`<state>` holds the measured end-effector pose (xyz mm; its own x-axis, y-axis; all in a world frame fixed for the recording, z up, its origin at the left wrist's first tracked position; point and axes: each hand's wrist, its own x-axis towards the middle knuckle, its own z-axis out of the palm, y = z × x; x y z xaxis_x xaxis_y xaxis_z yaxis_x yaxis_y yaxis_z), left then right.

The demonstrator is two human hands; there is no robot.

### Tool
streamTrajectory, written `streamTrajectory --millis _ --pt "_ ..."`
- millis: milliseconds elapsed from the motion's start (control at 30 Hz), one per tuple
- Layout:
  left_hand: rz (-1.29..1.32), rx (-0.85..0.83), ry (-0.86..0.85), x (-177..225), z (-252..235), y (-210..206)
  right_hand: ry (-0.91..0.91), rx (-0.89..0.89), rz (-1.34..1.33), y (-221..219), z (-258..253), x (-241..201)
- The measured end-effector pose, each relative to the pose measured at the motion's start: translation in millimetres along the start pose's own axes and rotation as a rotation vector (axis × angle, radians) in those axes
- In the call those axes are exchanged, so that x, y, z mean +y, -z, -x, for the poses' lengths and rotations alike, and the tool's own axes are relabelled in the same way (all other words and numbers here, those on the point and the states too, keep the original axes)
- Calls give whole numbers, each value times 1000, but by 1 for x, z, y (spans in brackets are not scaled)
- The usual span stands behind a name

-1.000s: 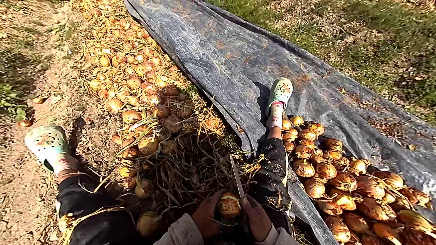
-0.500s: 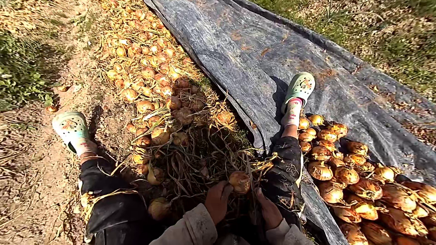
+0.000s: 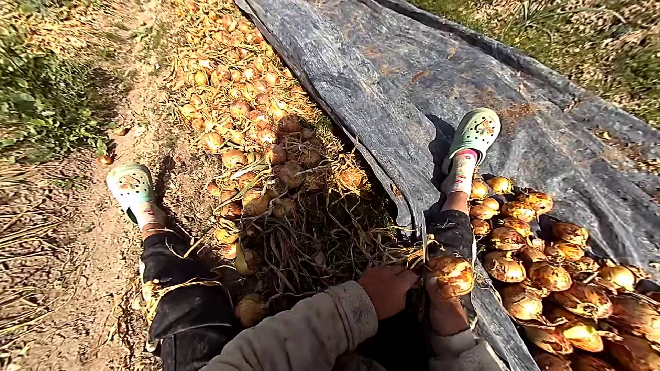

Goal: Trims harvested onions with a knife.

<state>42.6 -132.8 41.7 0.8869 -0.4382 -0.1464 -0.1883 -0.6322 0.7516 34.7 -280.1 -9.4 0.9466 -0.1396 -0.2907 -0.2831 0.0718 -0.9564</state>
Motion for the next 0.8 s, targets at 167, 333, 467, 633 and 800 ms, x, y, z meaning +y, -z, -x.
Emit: streamTrajectory --millis 167,333,467,633,800 --pt "-45 491 2 -16 -54 20 405 262 143 41 -40 -78" --pt "-146 200 756 -95 -10 45 210 144 69 78 -35 -51" --pt "-237 52 941 -142 25 35 -28 75 34 59 3 -7" --pt "-298 -128 930 -140 34 31 -290 -309 300 29 34 -2" --pt "-138 303 699 -132 61 14 -326 -519 452 14 32 -16"
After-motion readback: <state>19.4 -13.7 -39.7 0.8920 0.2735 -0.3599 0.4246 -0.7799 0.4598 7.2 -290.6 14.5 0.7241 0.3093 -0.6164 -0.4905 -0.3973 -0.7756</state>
